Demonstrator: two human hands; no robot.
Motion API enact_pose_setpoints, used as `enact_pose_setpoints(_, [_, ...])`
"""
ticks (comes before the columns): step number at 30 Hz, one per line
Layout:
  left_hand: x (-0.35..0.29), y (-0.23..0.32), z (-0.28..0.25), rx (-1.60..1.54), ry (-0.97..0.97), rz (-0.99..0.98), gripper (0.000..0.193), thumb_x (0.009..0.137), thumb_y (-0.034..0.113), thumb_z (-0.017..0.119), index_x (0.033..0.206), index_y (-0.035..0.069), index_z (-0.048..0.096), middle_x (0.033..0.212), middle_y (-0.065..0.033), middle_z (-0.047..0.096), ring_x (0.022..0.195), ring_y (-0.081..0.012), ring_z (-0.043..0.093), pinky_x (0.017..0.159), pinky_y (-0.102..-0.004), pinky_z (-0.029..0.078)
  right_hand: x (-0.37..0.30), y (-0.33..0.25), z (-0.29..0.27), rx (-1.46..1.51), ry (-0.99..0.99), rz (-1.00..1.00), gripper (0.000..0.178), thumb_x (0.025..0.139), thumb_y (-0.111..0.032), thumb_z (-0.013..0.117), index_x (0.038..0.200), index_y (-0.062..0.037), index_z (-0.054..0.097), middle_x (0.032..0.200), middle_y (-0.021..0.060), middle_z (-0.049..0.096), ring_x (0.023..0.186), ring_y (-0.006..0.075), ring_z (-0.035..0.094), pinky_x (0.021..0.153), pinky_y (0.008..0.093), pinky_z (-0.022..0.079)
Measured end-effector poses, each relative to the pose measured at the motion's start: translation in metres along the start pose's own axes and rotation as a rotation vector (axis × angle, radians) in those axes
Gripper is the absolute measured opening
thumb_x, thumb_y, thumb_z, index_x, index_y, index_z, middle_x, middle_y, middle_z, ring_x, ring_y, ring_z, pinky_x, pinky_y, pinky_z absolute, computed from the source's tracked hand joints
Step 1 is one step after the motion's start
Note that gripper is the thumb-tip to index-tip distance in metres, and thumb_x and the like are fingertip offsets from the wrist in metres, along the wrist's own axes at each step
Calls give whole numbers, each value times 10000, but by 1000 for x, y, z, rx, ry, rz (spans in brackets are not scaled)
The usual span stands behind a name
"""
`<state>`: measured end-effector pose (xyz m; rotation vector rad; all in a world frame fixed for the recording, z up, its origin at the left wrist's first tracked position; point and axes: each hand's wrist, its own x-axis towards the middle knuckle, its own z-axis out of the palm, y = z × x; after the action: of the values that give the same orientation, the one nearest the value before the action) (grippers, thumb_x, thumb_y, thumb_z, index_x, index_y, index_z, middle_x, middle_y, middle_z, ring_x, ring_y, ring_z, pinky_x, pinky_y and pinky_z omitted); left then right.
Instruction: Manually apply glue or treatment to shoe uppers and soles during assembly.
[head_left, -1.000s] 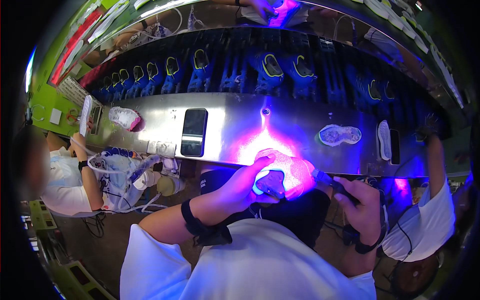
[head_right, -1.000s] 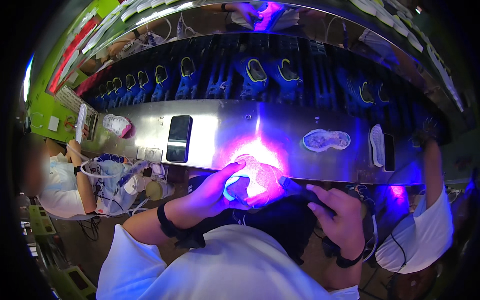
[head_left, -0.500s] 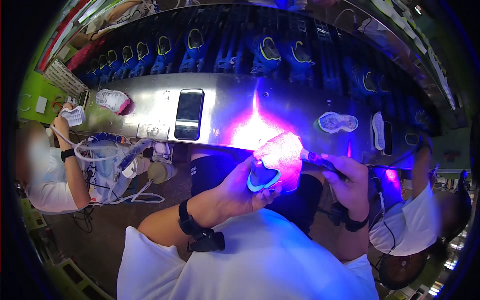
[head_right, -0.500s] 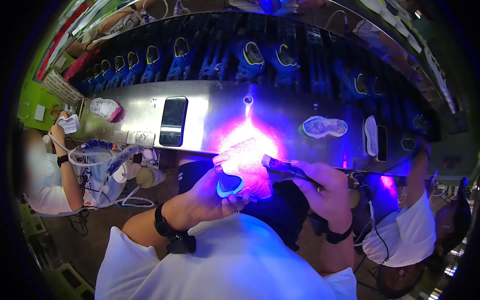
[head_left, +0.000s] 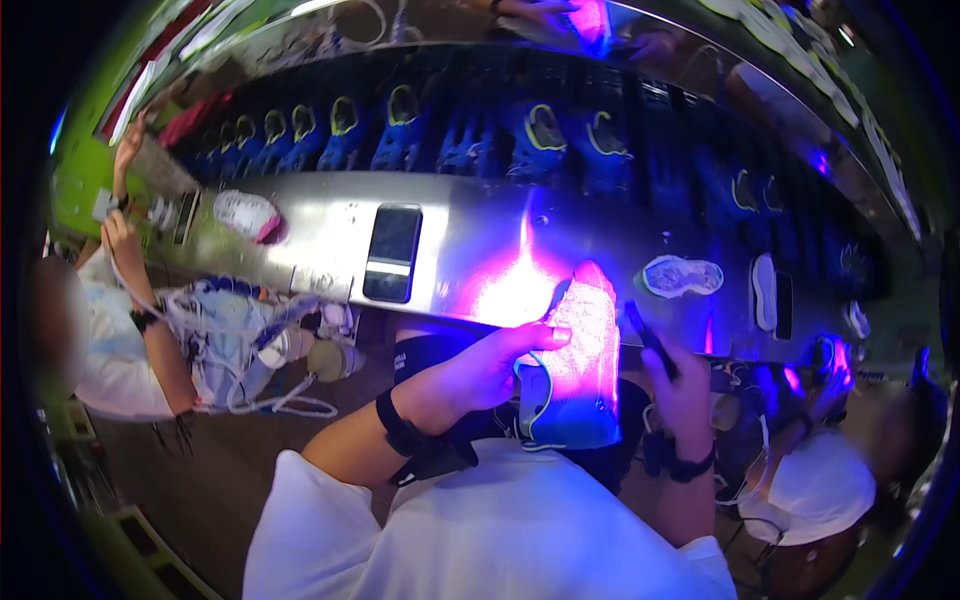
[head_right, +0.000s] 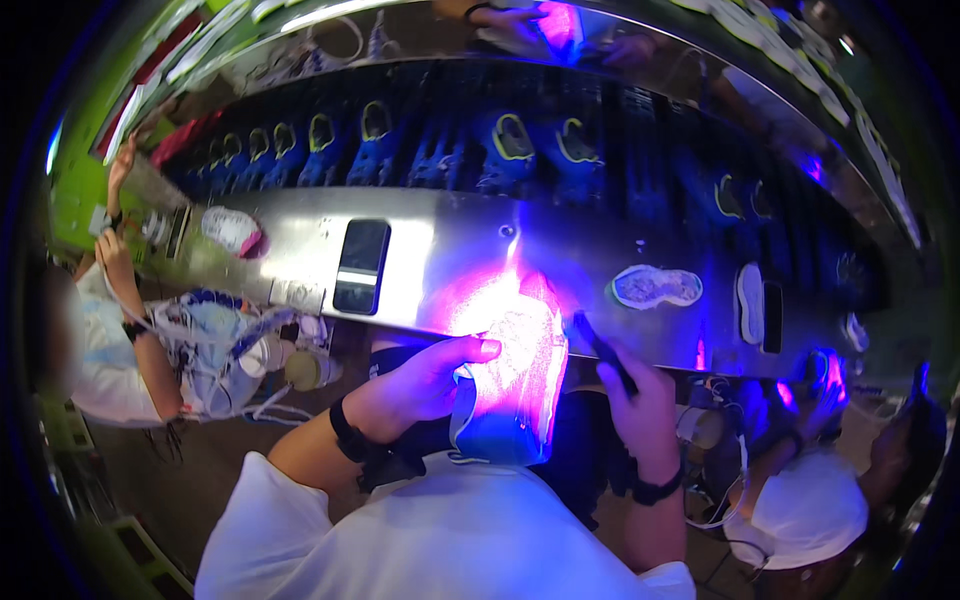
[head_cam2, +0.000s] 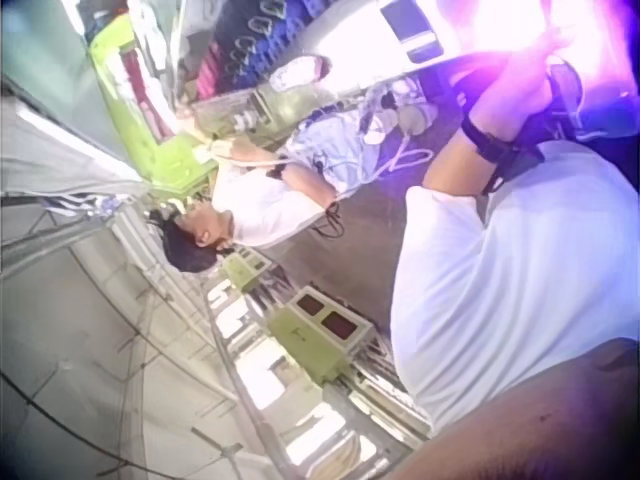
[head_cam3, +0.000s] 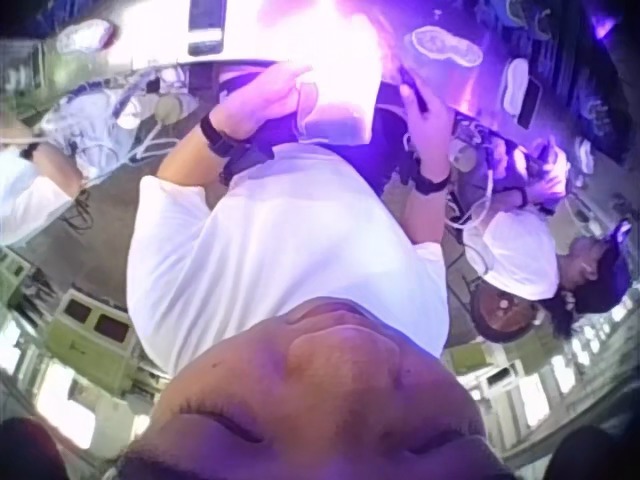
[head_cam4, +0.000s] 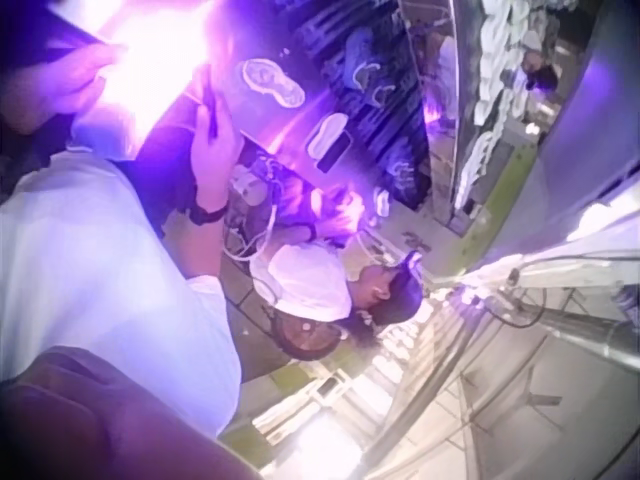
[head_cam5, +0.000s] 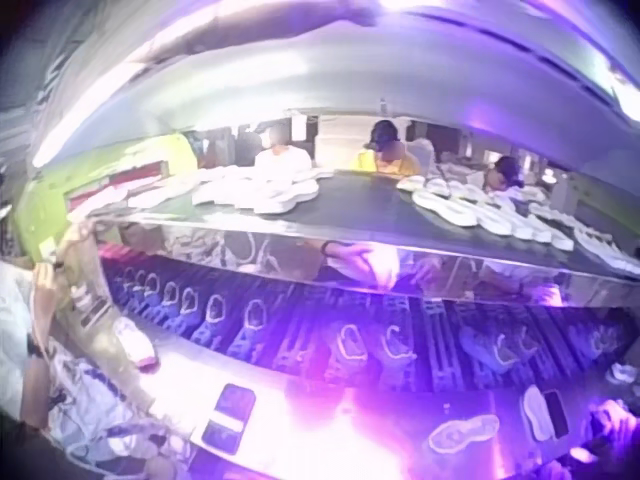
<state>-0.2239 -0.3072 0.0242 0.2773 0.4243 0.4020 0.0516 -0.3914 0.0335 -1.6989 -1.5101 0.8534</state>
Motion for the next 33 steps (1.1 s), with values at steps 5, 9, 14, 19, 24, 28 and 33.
enact_pose_setpoints(5, [30,34,10,390,-22,263,847,857,6,767,1577,11,322,1449,-107,546,1328,-205,551,1087,-378,488,11,2,14,52,162,-59,354,914,-108,743,1249,-2,698,1128,183,752,1013,234,728,916,336,536])
enact_pose_setpoints(9, [44,86,12,765,224,400,920,825,138,825,1584,10,320,1473,-140,531,1353,-233,519,1147,-396,410,-11,30,6,104,-139,41,390,911,-86,755,1274,32,676,1108,112,742,993,168,676,930,324,525])
enact_pose_setpoints(14, [66,188,-42,1336,763,439,928,771,385,884,1470,-35,439,1293,-210,642,1134,-257,674,960,-378,551,-30,47,3,118,128,-8,409,937,-65,718,1335,-8,641,933,67,729,788,131,660,731,284,531])
enact_pose_setpoints(19, [91,315,-63,1801,1202,267,868,775,544,780,1344,-60,523,1164,-261,709,1098,-384,702,950,-429,568,-23,27,-19,404,203,392,367,956,-47,674,1316,-7,619,816,-5,612,604,29,529,482,187,370])
enact_pose_setpoints(24, [122,364,-128,1866,1295,365,765,804,541,740,1316,-7,591,1212,-199,716,1123,-345,703,948,-426,569,-20,10,-21,248,141,445,337,1008,-168,668,1301,-6,633,902,20,722,580,65,522,508,229,390])
enact_pose_setpoints(28, [135,369,-131,1830,1463,183,722,790,515,746,1310,32,612,1189,-182,729,1138,-316,704,959,-423,562,-12,21,-22,237,212,465,309,1010,-152,660,1282,-6,634,866,5,693,609,59,534,517,226,393])
enact_pose_setpoints(33, [172,282,-82,2304,922,943,873,679,529,831,1356,41,573,1399,-276,536,1307,-428,522,1013,-494,520,-1,9,-20,335,235,614,287,1007,-116,646,1275,-15,631,844,-6,652,647,59,533,532,217,404])
